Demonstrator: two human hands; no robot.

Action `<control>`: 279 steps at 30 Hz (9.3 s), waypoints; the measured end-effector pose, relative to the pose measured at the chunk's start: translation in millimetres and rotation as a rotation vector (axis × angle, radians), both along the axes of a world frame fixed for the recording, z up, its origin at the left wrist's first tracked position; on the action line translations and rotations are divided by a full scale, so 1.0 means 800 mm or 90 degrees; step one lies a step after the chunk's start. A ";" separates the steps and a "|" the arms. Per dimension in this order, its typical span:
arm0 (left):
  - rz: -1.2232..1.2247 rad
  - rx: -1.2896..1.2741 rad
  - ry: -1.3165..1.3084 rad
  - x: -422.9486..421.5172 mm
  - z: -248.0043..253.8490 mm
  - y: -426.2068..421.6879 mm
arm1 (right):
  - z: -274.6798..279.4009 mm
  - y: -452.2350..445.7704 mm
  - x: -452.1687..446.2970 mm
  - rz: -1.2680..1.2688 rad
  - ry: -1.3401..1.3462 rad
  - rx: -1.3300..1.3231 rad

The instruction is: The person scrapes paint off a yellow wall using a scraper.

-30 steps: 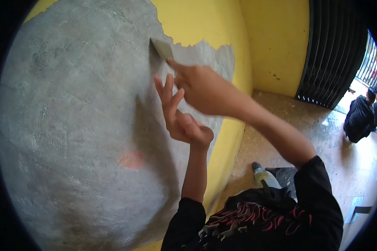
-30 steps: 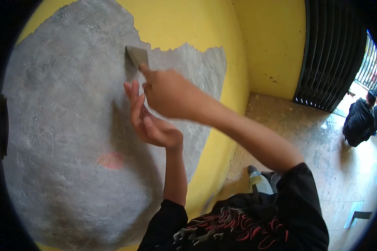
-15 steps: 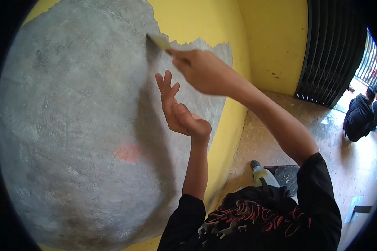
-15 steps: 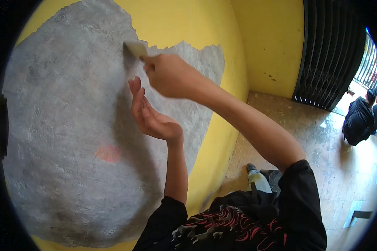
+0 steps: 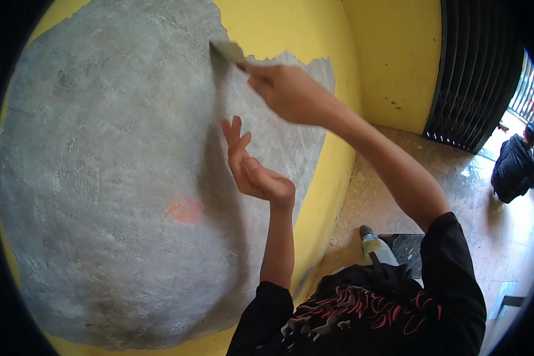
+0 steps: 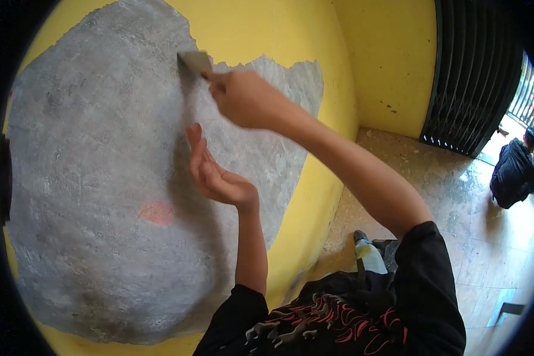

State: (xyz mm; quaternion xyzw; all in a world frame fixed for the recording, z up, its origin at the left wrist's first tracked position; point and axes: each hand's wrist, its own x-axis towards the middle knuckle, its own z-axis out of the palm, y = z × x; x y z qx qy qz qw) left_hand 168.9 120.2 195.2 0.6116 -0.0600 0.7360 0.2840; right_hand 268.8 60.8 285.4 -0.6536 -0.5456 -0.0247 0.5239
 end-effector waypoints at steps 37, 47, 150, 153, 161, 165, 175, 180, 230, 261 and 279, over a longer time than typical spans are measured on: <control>0.007 -0.008 0.082 0.020 -0.025 0.011 | -0.006 -0.008 -0.005 0.061 0.069 0.009; 0.001 -0.026 0.087 0.008 -0.029 0.005 | -0.014 -0.009 -0.017 0.080 0.130 0.051; 0.051 -0.399 1.148 -0.180 -0.432 -0.065 | -0.870 -0.496 0.081 -0.434 0.379 -0.826; 0.180 -0.598 1.359 -0.297 -0.487 -0.129 | -0.916 -0.669 0.007 -0.352 0.421 -0.959; -0.179 -0.334 1.612 -0.454 -0.679 -0.137 | -0.881 -0.519 0.025 -0.450 0.407 -0.930; 0.131 -0.664 1.324 -0.266 -0.545 -0.077 | -0.860 -0.261 0.194 -0.366 0.428 -0.689; -0.024 -0.615 0.901 -0.165 -0.405 -0.096 | -0.522 -0.090 0.210 -0.256 0.296 -0.279; 0.125 -0.678 1.071 -0.397 -0.518 -0.211 | -0.653 -0.256 0.062 -0.244 0.203 -0.409; 0.191 -0.891 0.935 -0.254 -0.678 -0.372 | -0.872 -0.863 0.140 -0.337 0.323 -0.962; -0.070 -0.714 0.527 0.430 -0.388 -0.169 | -0.405 -0.147 0.517 0.337 0.678 -0.234; -0.093 -0.787 0.390 0.576 -0.277 0.062 | -0.424 0.088 0.557 0.225 0.599 -0.216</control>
